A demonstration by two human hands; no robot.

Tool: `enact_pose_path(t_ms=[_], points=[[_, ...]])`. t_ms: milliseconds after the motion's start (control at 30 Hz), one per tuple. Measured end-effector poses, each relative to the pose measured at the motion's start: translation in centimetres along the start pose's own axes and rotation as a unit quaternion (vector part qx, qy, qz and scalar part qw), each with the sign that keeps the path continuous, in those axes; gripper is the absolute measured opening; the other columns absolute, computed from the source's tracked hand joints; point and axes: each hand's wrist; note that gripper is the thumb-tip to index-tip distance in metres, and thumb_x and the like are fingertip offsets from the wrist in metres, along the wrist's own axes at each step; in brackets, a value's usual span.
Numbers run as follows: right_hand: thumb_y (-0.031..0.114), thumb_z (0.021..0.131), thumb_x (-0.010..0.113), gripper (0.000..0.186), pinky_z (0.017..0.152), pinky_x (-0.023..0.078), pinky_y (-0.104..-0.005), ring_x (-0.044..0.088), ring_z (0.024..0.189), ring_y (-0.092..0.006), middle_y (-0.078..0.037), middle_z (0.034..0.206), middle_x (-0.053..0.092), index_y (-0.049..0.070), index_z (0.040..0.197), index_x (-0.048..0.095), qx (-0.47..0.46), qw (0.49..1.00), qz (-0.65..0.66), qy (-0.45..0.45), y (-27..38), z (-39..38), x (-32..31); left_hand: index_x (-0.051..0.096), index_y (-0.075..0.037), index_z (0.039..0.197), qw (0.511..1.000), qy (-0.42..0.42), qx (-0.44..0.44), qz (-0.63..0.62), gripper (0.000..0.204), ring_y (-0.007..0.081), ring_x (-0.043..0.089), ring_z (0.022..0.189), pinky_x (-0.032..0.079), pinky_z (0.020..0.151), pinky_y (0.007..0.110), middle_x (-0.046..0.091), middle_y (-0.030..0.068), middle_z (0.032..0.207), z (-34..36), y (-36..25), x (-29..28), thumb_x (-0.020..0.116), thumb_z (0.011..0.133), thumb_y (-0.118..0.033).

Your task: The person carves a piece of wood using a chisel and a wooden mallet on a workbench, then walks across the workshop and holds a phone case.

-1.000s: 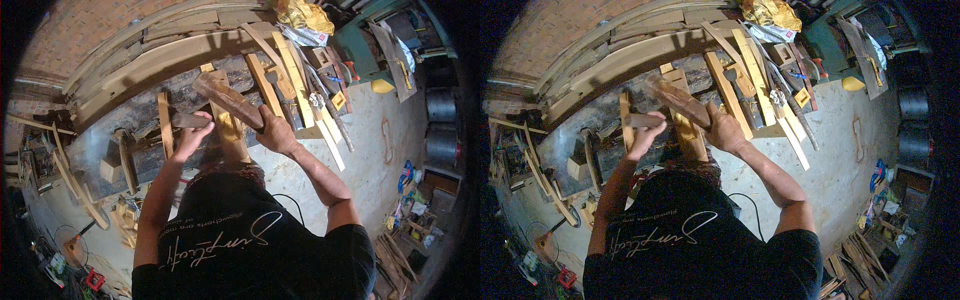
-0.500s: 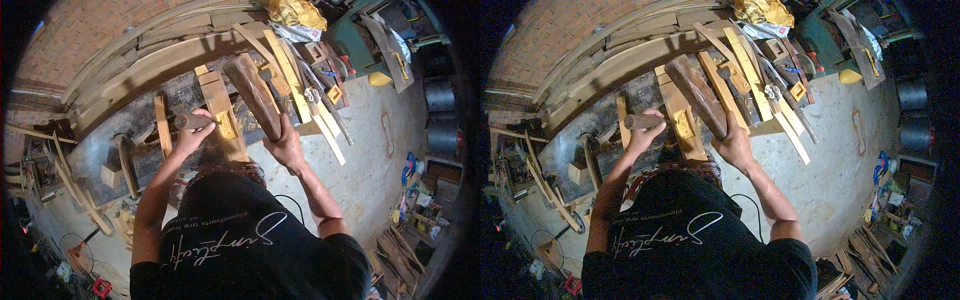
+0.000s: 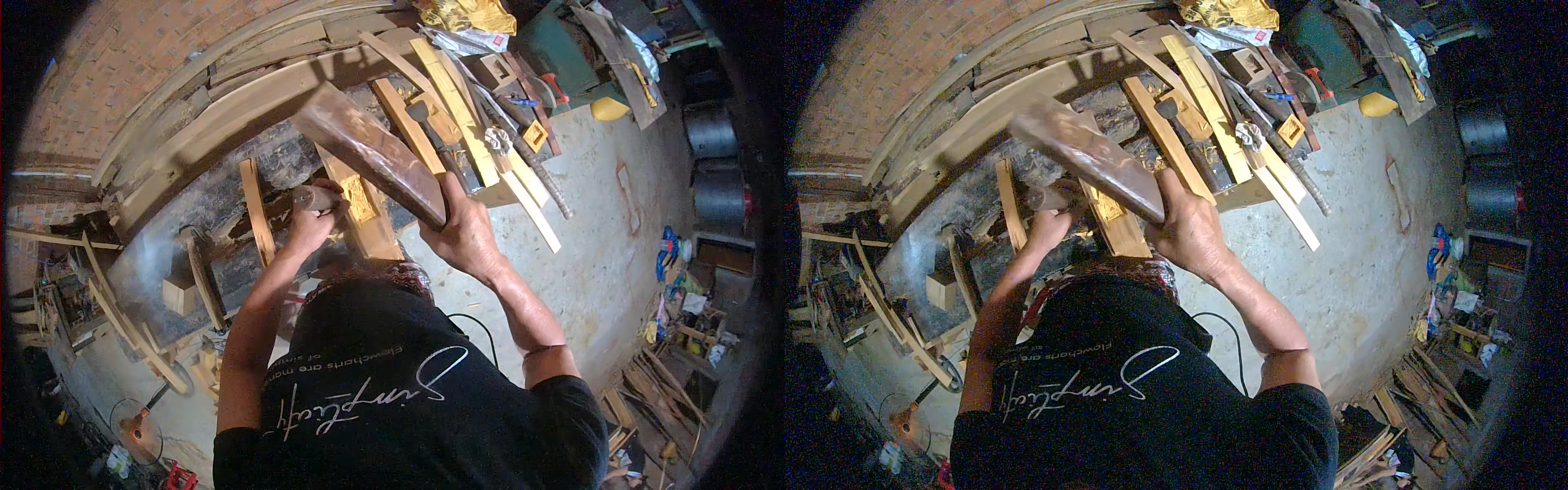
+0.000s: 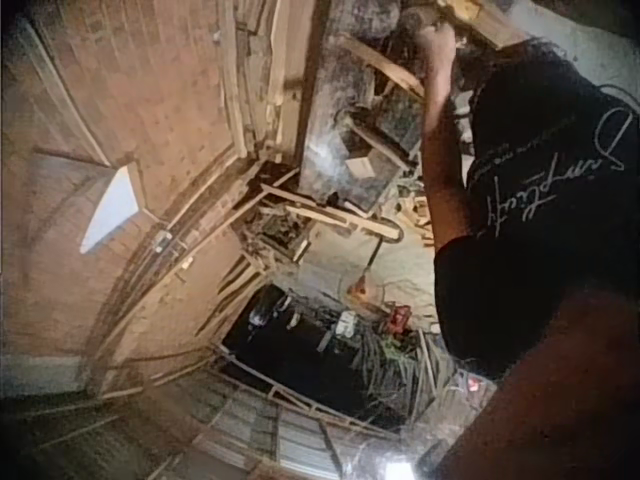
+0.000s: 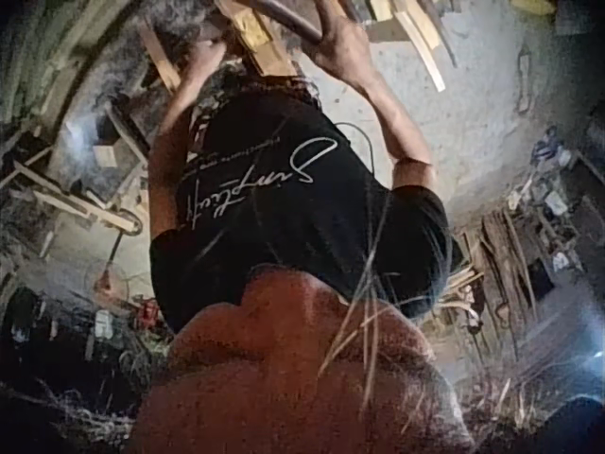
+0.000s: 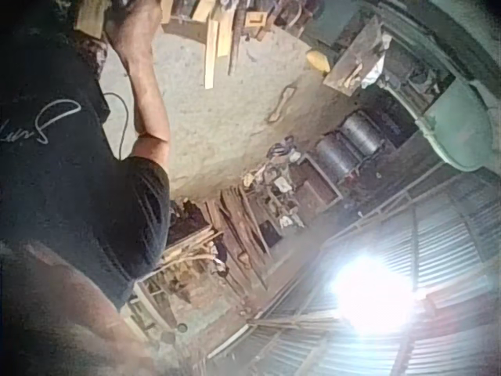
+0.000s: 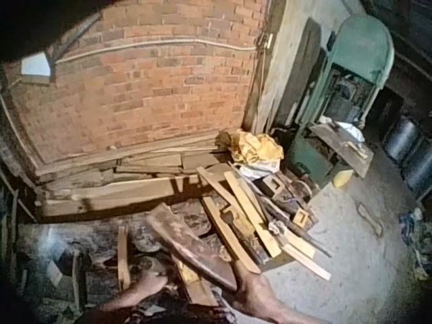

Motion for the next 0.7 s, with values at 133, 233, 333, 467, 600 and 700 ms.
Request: enact_pose_path(t_ms=[133, 233, 333, 467, 600, 700], points=[[0.008, 0.072, 0.069, 0.045, 0.069, 0.053, -0.0433, 0.066, 0.085, -0.0406, -0.022, 0.085, 0.064, 0.007, 0.112, 0.047, -0.141, 0.988, 0.041, -0.04, 2.7, -0.3, -1.6, 0.061, -0.006, 0.103, 0.987, -0.029, 0.09, 0.134, 0.021, 0.0223, 0.06, 0.099, 0.048, 0.086, 0.034, 0.062, 0.0099, 0.105, 0.2, 1.5, 0.9, 0.067, 0.083, -0.01], [0.008, 0.076, 0.066, 0.039, 0.063, 0.052, -0.0453, 0.065, 0.077, -0.0395, -0.021, 0.084, 0.064, 0.009, 0.109, 0.045, -0.138, 0.99, -0.04, 0.011, 3.3, 1.0, -0.6, 0.064, -0.007, 0.108, 0.986, -0.03, 0.03, 0.162, 0.028, 0.0255, 0.062, 0.1, 0.048, 0.088, 0.037, 0.066, 0.0118, 0.102, 0.0, 2.6, 1.2, 0.066, 0.08, -0.008], [0.011, 0.08, 0.06, 0.03, 0.057, 0.051, -0.0466, 0.066, 0.07, -0.0368, -0.018, 0.084, 0.065, 0.01, 0.105, 0.043, -0.06, 0.961, -0.206, 0.174, 2.9, 3.1, 0.5, 0.064, -0.004, 0.106, 0.992, -0.027, 0.023, 0.119, 0.028, 0.0198, 0.064, 0.09, 0.052, 0.079, 0.036, 0.068, 0.0096, 0.091, -0.3, 3.7, 0.9, 0.064, 0.078, 0.0], [0.013, 0.077, 0.063, 0.035, 0.059, 0.051, -0.0465, 0.065, 0.07, -0.0378, -0.017, 0.081, 0.063, 0.01, 0.106, 0.043, -0.169, 0.971, -0.159, 0.063, 2.6, 3.1, 0.3, 0.06, -0.001, 0.109, 0.996, -0.038, -0.048, -0.058, 0.029, 0.0169, 0.062, 0.086, 0.052, 0.074, 0.035, 0.066, 0.0097, 0.095, -0.8, 5.7, 0.7, 0.068, 0.082, -0.008], [0.01, 0.076, 0.063, 0.047, 0.06, 0.051, -0.0471, 0.064, 0.068, -0.0394, -0.019, 0.08, 0.062, 0.01, 0.117, 0.042, -0.28, 0.959, -0.028, -0.014, 2.7, 2.4, 1.1, 0.056, -0.004, 0.117, 0.95, 0.01, -0.147, -0.275, 0.032, 0.0206, 0.056, 0.107, 0.047, 0.091, 0.038, 0.06, 0.0111, 0.115, -1.3, 7.1, -0.3, 0.066, 0.088, -0.015], [0.008, 0.078, 0.063, 0.035, 0.061, 0.052, -0.0484, 0.065, 0.072, -0.04, -0.019, 0.076, 0.064, 0.009, 0.108, 0.047, -0.089, 0.966, -0.164, 0.178, 1.3, 3.8, 3.3, 0.055, -0.002, 0.117, 0.997, -0.006, -0.027, 0.075, 0.034, 0.0189, 0.055, 0.11, 0.046, 0.095, 0.036, 0.059, 0.0069, 0.117, -1.8, 6.3, -1.1, 0.067, 0.088, -0.016]])
Point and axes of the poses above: each hand's wrist, its own z-axis towards the middle knuckle, its own x-axis out of the palm, y = z × x
